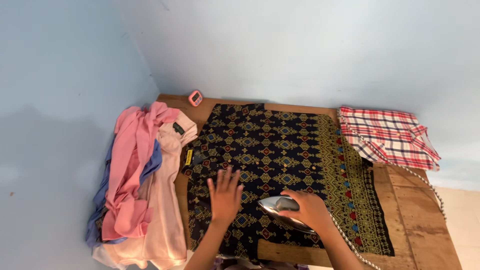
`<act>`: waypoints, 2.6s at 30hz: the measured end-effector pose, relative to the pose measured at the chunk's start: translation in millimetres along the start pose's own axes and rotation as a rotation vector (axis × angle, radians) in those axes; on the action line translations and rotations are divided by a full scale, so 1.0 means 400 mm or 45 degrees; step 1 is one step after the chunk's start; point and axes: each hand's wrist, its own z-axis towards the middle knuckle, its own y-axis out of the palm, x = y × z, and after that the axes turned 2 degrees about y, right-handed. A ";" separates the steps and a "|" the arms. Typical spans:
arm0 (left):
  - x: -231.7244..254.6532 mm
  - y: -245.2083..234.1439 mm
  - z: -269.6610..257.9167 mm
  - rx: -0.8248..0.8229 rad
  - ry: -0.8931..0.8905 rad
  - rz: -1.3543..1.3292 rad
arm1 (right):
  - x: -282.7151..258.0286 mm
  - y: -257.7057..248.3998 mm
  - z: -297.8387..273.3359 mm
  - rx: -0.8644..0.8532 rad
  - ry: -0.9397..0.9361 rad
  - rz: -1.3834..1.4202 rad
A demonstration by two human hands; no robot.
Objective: The person irons a dark patterned shirt on a wooden table using an electric iron. They repeatedly smooth the fabric with their hands and move the iron across different sections of the shirt, including the sleeves and body, while other folded clothes rest nearby.
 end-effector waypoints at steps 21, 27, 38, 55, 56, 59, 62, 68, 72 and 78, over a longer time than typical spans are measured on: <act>1.035 0.140 0.029 -0.162 1.198 -0.554 | 0.695 -0.179 -0.575 1.125 0.998 0.085; 1.222 0.330 0.004 -0.282 1.225 -0.473 | 1.030 -0.068 -0.702 0.966 1.233 0.564; 1.288 0.509 -0.033 -0.625 1.129 -0.466 | 1.132 0.055 -0.697 0.338 1.362 2.303; 1.209 0.329 -0.119 -0.731 1.589 -0.083 | 1.000 0.013 -0.760 0.942 1.255 0.886; 1.194 0.348 -0.131 -0.655 1.603 -0.185 | 0.983 0.006 -0.756 0.955 1.303 0.886; 1.147 0.414 -0.172 -0.561 1.618 -0.377 | 0.944 -0.011 -0.743 1.012 1.343 0.674; 1.128 0.458 -0.206 -0.594 1.628 -0.392 | 0.908 -0.002 -0.737 1.108 1.297 0.478; 1.103 0.472 -0.228 -0.306 1.643 -0.503 | 0.971 -0.017 -0.759 0.645 1.308 0.178; 1.108 0.493 -0.224 -0.534 1.636 -0.481 | 1.012 -0.032 -0.762 0.585 1.206 0.444; 1.118 0.403 -0.157 -0.394 1.497 -0.778 | 0.958 -0.132 -0.736 0.592 1.370 0.199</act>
